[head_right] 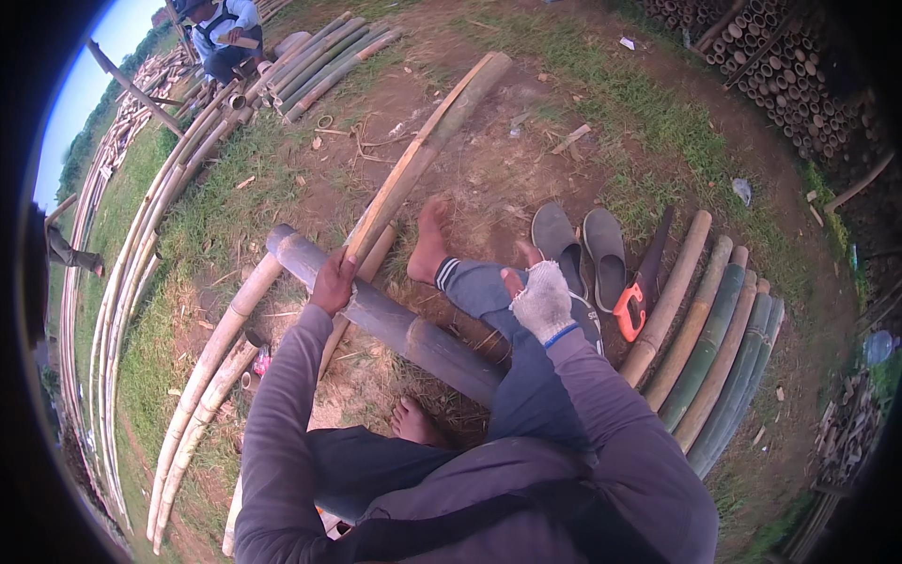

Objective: The person sits on the ground and uses a hand saw to cut long bamboo poles into shorter sections. They position each pole between their legs, saw through it, and then move the cut pieces aside.

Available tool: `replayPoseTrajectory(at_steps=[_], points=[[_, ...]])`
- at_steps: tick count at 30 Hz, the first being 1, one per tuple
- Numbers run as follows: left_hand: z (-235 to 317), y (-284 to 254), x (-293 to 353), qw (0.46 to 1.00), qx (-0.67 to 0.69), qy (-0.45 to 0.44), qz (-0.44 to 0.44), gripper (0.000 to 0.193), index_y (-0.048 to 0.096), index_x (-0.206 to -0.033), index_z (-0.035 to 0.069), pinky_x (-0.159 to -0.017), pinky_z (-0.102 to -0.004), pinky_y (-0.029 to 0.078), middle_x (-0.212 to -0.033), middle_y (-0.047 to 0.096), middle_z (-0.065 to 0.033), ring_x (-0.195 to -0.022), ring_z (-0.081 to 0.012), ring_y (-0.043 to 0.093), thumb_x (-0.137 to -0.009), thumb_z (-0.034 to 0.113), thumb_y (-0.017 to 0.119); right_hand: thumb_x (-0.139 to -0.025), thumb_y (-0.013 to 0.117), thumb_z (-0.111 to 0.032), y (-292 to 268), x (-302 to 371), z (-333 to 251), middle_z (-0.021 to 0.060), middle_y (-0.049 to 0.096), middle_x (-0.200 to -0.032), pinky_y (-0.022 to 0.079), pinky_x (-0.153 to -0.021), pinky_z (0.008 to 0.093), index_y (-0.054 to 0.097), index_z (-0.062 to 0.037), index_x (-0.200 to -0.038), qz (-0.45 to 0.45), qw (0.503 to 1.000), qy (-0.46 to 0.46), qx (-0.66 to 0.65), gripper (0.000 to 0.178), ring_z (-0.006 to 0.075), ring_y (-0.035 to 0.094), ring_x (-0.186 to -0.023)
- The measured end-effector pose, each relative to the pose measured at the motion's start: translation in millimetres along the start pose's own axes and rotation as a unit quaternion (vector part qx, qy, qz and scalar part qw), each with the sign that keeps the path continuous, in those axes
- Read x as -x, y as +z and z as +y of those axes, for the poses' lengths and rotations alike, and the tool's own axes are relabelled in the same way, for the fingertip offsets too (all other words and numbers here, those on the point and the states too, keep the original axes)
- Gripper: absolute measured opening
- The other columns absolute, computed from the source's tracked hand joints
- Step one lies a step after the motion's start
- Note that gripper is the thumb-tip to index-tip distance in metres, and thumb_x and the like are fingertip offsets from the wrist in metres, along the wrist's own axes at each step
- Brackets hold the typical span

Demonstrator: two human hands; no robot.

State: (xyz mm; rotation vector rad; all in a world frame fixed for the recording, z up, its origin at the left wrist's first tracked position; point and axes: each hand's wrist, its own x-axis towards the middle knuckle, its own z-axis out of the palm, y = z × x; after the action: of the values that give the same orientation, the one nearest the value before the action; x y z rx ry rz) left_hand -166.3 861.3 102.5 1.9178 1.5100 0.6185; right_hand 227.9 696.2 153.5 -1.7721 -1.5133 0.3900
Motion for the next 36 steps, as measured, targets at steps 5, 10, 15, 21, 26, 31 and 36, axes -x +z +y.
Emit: replayPoseTrajectory(at_steps=[5,10,15,21,26,31,36], points=[[8,6,-11,0.999,0.04,0.034,0.002,0.05,0.062,-0.143,-0.002,-0.105,-0.0473,0.051,-0.123,0.071,-0.0322,-0.118,-0.0477,0.068,-0.113,0.036,0.052,-0.099,0.076,-0.019,-79,37,131,0.0243,0.074,-0.127,0.055,-0.103,0.0447,0.063,0.0032,-0.138,0.106,0.975,0.185,0.069,0.047,0.0395,0.071,-0.12],[9,0,-19,0.998,0.043,0.051,-0.009,0.05,0.06,-0.146,-0.001,-0.109,-0.0468,0.049,-0.128,0.07,-0.0323,-0.123,-0.0477,0.066,-0.114,0.036,0.051,-0.091,0.081,-0.027,-86,101,184,0.0293,0.075,-0.117,0.056,-0.099,0.0489,0.072,0.0021,-0.13,0.04,0.932,0.243,0.265,0.049,0.0435,0.072,-0.115],[-15,-15,-12,0.998,-0.002,0.057,-0.008,0.05,0.06,-0.147,-0.001,-0.113,-0.0476,0.046,-0.133,0.068,-0.0317,-0.128,-0.0483,0.063,-0.114,0.035,0.051,-0.089,0.082,-0.029,-74,115,181,0.028,0.076,-0.119,0.057,-0.098,0.0516,0.074,-0.0004,-0.123,-0.058,0.878,0.38,0.286,0.045,0.0443,0.072,-0.116],[-23,-18,-10,0.998,-0.007,0.054,-0.002,0.047,0.062,-0.143,-0.001,-0.112,-0.0471,0.047,-0.13,0.068,-0.0304,-0.125,-0.0482,0.064,-0.114,0.033,0.05,-0.086,0.08,-0.036,-67,119,204,0.028,0.077,-0.112,0.058,-0.093,0.0537,0.077,-0.0007,-0.106,-0.047,0.881,0.385,0.271,0.041,0.045,0.074,-0.11],[-11,-22,-11,0.998,0.011,0.067,-0.006,0.046,0.062,-0.142,-0.001,-0.111,-0.0469,0.047,-0.131,0.068,-0.03,-0.126,-0.0479,0.063,-0.115,0.033,0.049,-0.087,0.08,-0.034,-67,113,200,0.0266,0.077,-0.113,0.059,-0.093,0.0533,0.077,-0.0023,-0.109,-0.059,0.874,0.389,0.287,0.039,0.0442,0.074,-0.111],[-13,-24,-15,0.998,0.005,0.059,-0.021,0.047,0.062,-0.143,-0.001,-0.112,-0.0459,0.046,-0.133,0.067,-0.0297,-0.129,-0.0461,0.063,-0.115,0.034,0.05,-0.088,0.079,-0.032,-65,112,208,0.0246,0.078,-0.114,0.06,-0.093,0.0533,0.078,-0.0032,-0.11,-0.065,0.87,0.39,0.295,0.037,0.0429,0.075,-0.111],[-22,-24,-11,0.999,0.018,0.046,-0.018,0.047,0.061,-0.146,-0.001,-0.113,-0.0455,0.047,-0.135,0.067,-0.0296,-0.13,-0.0445,0.064,-0.114,0.033,0.051,-0.089,0.077,-0.031,-64,114,213,0.0227,0.078,-0.114,0.06,-0.094,0.0535,0.078,-0.0047,-0.111,-0.059,0.869,0.378,0.313,0.035,0.042,0.075,-0.11]])
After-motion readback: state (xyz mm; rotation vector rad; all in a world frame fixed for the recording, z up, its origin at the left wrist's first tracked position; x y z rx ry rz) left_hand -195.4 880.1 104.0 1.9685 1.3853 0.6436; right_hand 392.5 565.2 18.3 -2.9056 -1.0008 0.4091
